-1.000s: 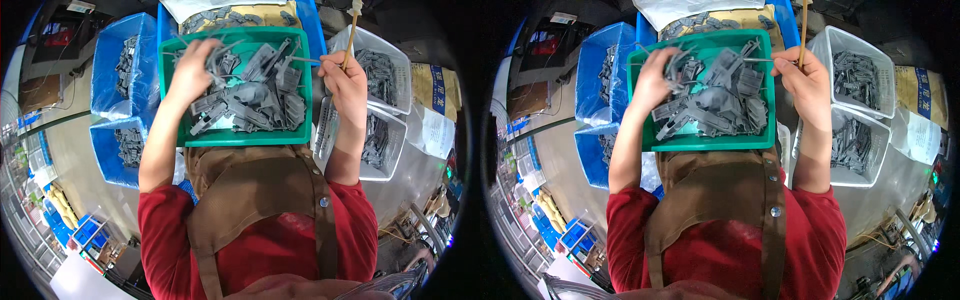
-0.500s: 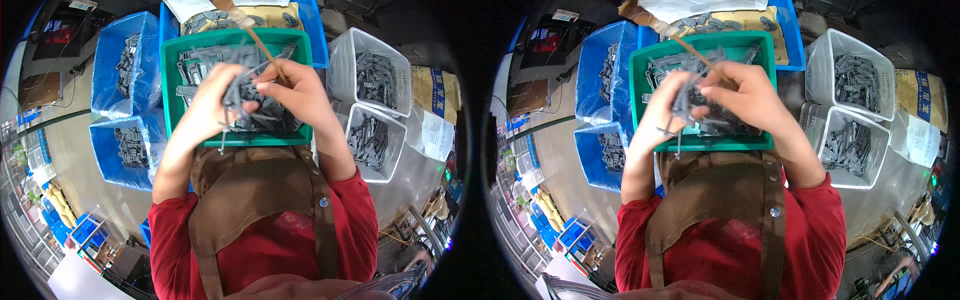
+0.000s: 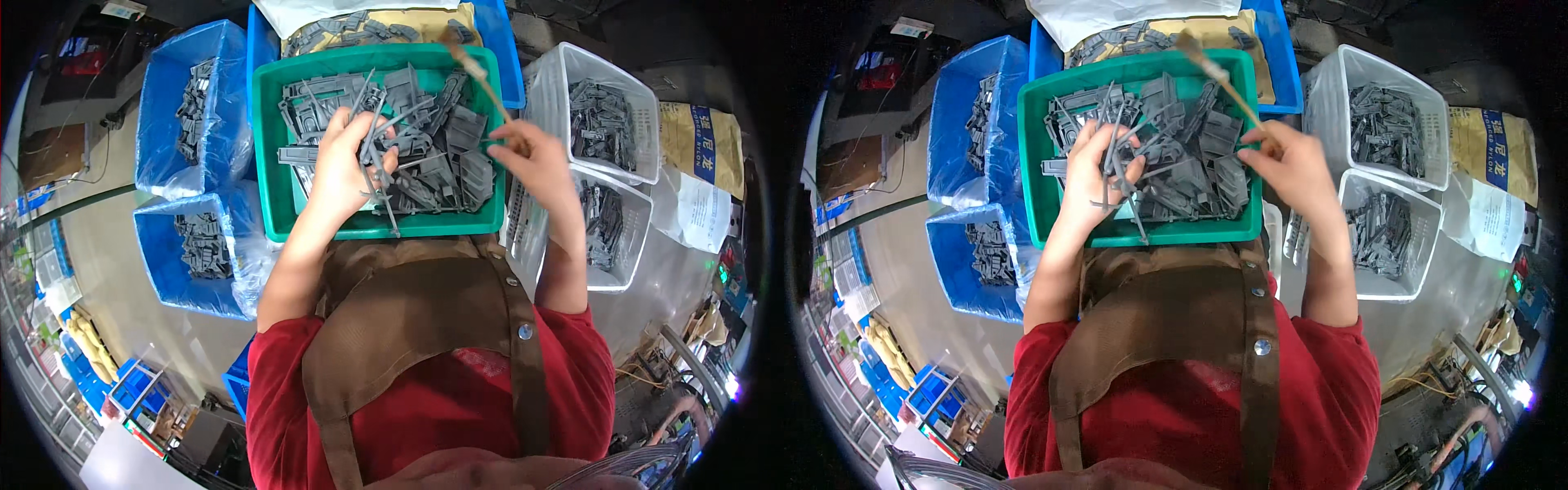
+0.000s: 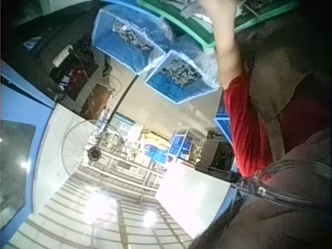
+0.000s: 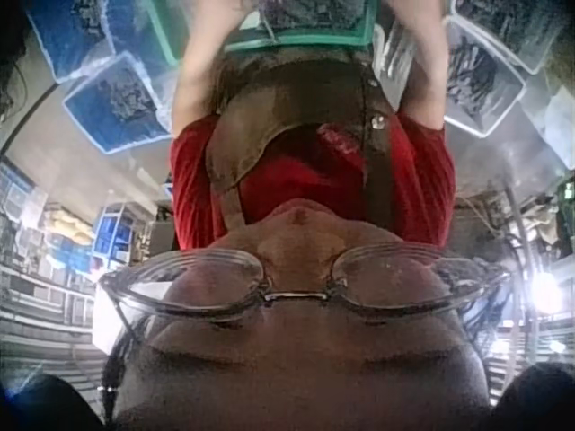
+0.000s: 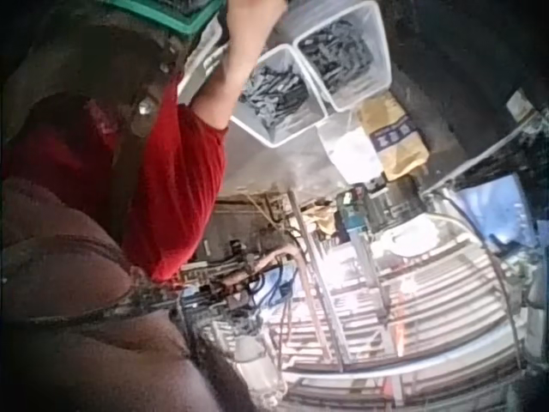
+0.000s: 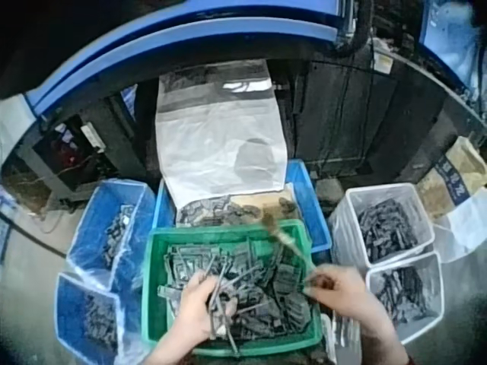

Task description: Cleaning individual gray plastic components with a brush and sorting them into different bins.

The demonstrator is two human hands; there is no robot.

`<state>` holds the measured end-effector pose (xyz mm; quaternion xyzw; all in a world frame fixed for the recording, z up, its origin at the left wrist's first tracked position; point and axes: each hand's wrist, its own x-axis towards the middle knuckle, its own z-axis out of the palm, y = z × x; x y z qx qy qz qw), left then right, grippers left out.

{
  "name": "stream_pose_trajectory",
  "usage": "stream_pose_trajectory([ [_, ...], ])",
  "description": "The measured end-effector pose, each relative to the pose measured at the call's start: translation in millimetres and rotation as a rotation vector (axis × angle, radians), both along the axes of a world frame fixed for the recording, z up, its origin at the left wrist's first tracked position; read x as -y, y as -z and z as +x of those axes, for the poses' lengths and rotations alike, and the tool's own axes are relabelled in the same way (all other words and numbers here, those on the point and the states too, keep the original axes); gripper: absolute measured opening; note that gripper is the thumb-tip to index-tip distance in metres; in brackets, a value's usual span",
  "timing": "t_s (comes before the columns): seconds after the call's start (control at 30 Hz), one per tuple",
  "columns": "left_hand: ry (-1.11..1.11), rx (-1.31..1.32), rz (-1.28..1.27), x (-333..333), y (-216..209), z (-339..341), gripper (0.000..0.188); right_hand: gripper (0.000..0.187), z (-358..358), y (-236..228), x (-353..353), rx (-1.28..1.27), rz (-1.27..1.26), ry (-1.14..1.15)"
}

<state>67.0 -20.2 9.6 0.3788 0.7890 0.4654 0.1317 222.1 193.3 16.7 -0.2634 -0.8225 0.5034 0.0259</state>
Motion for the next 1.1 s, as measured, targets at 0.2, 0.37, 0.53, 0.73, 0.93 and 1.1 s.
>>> stream_pose_trajectory([
  [0.2, 0.015, -0.121, -0.34, -15, 4, -11, 0.026, 0.013, -12, 17, 10, -0.2, 0.364, 0.022],
  [0.37, 0.211, -0.035, -0.294, -14, 12, -24, 0.023, 0.016, -14, 15, 6, -0.188, 0.514, -0.048],
  [0.53, 0.229, 0.044, 0.024, 7, 5, -33, 0.021, 0.011, -20, -27, 15, -0.122, 0.229, 0.123],
  [0.73, -0.004, 0.426, 0.409, 17, -13, -25, 0.013, 0.007, -45, -46, 31, -0.417, -0.216, 0.025],
  [0.93, 0.044, -0.025, 0.162, -4, -29, -3, 0.026, 0.008, -63, -43, 66, -0.339, -0.344, -0.08],
  [1.1, 0.202, 0.03, 0.039, 4, -9, -6, 0.027, 0.013, -58, -37, 67, -0.233, -0.578, -0.214],
])
